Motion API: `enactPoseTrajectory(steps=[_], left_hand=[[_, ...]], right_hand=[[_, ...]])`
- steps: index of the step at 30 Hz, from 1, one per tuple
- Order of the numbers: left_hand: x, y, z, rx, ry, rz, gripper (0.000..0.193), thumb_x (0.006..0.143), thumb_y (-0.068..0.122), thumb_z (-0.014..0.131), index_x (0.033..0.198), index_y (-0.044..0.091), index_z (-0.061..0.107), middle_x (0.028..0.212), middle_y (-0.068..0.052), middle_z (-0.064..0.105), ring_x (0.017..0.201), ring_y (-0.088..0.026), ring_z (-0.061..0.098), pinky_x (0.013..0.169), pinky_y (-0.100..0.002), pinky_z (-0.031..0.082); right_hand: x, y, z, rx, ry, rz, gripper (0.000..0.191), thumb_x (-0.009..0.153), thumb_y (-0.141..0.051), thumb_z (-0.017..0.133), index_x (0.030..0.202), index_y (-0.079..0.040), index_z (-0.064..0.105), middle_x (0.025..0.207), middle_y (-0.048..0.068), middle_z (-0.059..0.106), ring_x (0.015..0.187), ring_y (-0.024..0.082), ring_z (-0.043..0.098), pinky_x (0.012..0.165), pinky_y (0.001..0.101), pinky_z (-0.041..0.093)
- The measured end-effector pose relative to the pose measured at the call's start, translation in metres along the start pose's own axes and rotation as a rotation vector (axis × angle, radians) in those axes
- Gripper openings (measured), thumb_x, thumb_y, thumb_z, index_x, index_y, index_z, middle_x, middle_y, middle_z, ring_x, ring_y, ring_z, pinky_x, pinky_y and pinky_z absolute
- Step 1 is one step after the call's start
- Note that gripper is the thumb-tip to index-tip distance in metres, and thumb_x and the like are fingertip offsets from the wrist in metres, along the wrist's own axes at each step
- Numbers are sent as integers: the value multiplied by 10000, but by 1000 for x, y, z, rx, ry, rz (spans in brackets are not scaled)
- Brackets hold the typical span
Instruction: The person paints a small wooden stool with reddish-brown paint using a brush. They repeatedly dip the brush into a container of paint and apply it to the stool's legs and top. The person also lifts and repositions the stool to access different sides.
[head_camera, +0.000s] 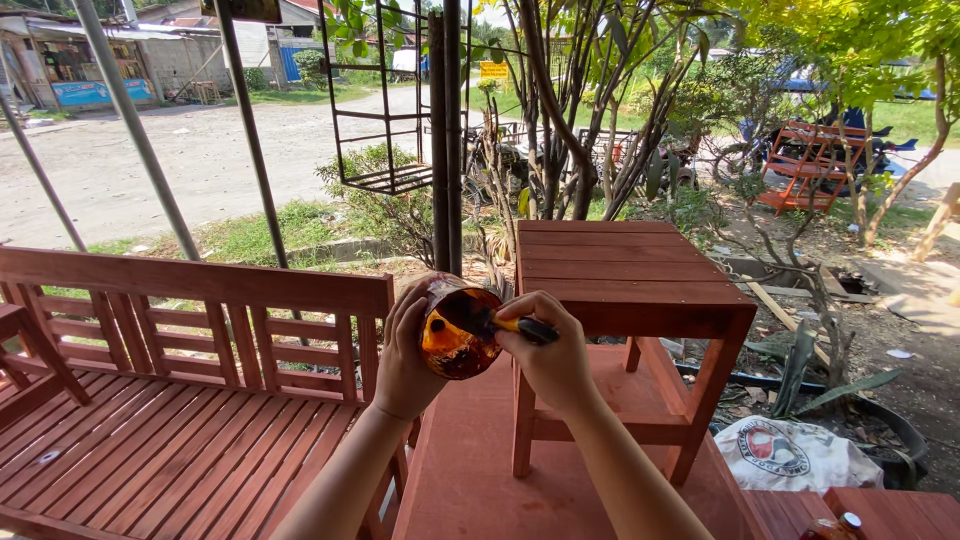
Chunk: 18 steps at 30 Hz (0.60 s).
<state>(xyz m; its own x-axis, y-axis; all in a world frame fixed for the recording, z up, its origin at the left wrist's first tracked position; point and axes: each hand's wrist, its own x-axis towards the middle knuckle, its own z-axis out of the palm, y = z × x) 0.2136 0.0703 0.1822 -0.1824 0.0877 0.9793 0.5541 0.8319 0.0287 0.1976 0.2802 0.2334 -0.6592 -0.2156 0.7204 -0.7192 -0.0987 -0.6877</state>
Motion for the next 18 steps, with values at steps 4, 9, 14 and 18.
enactPoseTrajectory(steps=[4, 9, 14, 18], left_hand=[[0, -4, 2, -11, -75, 18, 961, 740, 216, 934, 1467, 77, 321, 1561, -159, 417, 1472, -376, 399, 1219, -469, 386], [-5, -8, 6, -85, -128, -163, 1032, 672, 274, 950, 1466, 76, 321, 1507, -165, 424, 1441, -376, 390, 1178, -477, 407], [-7, -17, 20, -136, -135, -367, 1112, 656, 304, 954, 1489, 45, 266, 1437, -207, 432, 1349, -412, 442, 1091, -484, 451], [-6, -19, 38, -187, -98, -563, 1096, 657, 293, 952, 1494, 61, 284, 1397, -208, 448, 1318, -383, 486, 1060, -474, 482]], right_hand=[[-6, 0, 12, 160, 162, 332, 145, 880, 0, 747, 1003, -16, 670, 896, 97, 670, 766, 155, 612, 674, 295, 512], [-10, -3, 20, 502, 410, 547, 123, 858, -50, 702, 900, -51, 587, 862, 154, 705, 724, 245, 752, 684, 384, 657], [-8, 7, -15, 688, 617, 449, 99, 900, -79, 673, 910, 3, 619, 839, 164, 701, 708, 251, 746, 660, 388, 681], [15, 29, -82, 633, 776, 333, 125, 922, -89, 669, 936, 21, 610, 817, 142, 693, 666, 230, 735, 623, 389, 682]])
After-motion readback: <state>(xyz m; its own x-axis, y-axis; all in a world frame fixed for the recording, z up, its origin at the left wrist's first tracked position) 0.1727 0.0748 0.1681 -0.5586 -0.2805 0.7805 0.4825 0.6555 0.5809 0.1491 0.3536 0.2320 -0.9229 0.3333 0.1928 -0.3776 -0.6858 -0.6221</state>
